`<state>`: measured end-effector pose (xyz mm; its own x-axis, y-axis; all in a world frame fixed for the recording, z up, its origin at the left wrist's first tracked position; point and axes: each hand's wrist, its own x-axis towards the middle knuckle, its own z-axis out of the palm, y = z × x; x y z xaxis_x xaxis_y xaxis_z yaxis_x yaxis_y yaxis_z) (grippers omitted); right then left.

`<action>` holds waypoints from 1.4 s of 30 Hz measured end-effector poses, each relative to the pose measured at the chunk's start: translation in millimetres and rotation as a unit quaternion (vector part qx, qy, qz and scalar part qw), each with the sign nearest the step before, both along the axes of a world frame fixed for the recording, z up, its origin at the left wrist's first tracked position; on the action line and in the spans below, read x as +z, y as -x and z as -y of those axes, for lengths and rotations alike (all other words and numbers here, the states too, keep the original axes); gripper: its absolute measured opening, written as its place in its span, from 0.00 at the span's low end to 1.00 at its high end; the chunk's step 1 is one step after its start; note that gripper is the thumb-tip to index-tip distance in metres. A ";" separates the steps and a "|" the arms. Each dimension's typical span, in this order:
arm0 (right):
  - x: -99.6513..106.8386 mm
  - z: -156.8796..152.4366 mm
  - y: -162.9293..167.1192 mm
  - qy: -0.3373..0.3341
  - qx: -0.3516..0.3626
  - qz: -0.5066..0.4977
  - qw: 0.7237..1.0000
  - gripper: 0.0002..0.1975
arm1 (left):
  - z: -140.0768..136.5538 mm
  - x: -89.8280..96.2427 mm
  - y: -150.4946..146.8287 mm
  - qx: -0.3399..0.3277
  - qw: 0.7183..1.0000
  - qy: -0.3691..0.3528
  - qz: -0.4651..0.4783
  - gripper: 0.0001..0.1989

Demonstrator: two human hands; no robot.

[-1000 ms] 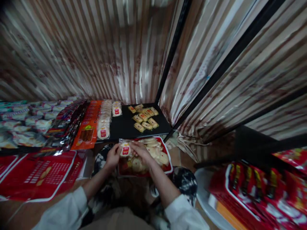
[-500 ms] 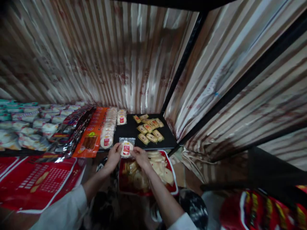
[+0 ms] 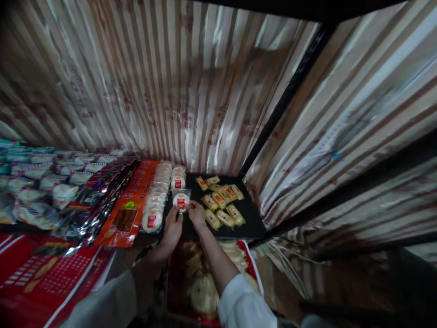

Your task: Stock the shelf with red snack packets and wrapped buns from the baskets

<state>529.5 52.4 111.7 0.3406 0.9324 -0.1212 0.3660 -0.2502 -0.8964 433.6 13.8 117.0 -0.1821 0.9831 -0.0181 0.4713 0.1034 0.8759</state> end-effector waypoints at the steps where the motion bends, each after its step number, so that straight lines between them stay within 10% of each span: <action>1: -3.2 -7.5 1.5 0.005 -0.005 0.007 1.000 0.11 | -7.1 0.6 -1.1 -0.003 1.000 0.014 -0.002 0.20; 20: -5.7 -73.9 16.8 0.058 0.007 0.154 0.986 0.13 | -84.4 -19.7 -7.0 0.010 0.999 0.019 0.042 0.19; 42: -3.9 -40.5 19.7 -0.014 -0.033 0.116 0.993 0.14 | -62.2 -6.8 -7.3 -0.018 1.000 0.013 0.011 0.18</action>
